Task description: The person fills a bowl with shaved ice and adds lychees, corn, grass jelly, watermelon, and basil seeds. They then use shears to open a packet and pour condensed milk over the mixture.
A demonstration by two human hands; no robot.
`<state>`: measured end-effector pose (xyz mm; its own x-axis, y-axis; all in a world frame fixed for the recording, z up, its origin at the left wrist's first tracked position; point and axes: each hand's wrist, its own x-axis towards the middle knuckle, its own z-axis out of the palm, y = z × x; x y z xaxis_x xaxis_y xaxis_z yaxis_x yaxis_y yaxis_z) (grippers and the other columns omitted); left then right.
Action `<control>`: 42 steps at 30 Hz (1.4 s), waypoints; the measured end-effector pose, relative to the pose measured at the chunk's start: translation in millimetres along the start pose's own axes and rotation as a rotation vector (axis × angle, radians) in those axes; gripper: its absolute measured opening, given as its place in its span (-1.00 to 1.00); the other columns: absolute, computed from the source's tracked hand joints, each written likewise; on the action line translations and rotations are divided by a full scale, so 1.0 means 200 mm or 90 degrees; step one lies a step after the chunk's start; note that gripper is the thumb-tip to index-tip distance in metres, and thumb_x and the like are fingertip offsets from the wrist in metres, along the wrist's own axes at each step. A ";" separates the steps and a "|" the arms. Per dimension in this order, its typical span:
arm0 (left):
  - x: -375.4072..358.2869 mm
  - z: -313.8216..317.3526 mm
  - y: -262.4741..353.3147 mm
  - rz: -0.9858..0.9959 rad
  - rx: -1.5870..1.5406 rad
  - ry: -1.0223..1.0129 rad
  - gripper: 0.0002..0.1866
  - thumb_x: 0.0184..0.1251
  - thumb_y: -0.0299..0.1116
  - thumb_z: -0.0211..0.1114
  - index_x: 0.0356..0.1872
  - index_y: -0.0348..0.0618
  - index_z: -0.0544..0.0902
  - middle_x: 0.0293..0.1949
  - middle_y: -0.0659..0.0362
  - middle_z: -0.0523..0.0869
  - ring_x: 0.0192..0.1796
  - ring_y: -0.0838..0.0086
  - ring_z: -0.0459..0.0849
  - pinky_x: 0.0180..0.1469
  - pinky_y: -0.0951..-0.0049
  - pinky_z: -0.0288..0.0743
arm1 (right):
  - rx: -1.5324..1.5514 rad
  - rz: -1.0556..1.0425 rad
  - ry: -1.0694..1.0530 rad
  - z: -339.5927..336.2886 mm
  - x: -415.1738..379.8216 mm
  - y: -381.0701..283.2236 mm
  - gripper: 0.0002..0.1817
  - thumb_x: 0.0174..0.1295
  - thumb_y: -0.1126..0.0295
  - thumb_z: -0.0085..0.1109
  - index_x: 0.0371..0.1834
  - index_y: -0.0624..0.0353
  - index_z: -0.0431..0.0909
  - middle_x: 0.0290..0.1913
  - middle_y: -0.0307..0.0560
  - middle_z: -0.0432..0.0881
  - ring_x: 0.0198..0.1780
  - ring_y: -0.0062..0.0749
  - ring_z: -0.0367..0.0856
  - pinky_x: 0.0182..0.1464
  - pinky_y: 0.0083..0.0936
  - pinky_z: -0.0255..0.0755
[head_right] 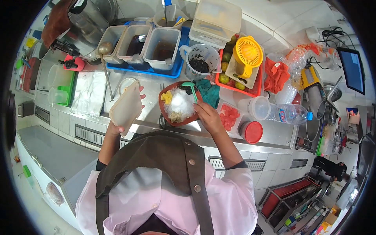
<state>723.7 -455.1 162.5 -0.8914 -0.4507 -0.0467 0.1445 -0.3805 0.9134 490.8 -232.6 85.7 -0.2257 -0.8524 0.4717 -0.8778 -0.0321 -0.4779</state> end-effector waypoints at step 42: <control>-0.03 0.01 0.05 0.054 -0.004 0.013 0.21 -0.47 0.04 0.49 0.31 -0.34 0.09 0.30 -0.12 0.17 0.31 0.13 0.24 0.22 0.30 0.21 | 0.438 0.436 0.401 -0.31 0.24 -0.16 -0.89 0.21 0.52 0.02 -0.29 0.36 0.50 -0.33 -0.08 0.55 -0.41 -0.47 0.60 -0.38 -0.66 0.44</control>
<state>729.0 -454.8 172.2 -0.8668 -0.4981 0.0226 0.2219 -0.3450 0.9120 482.3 -239.2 169.7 -0.9056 -0.3967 0.1501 -0.1172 -0.1061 -0.9874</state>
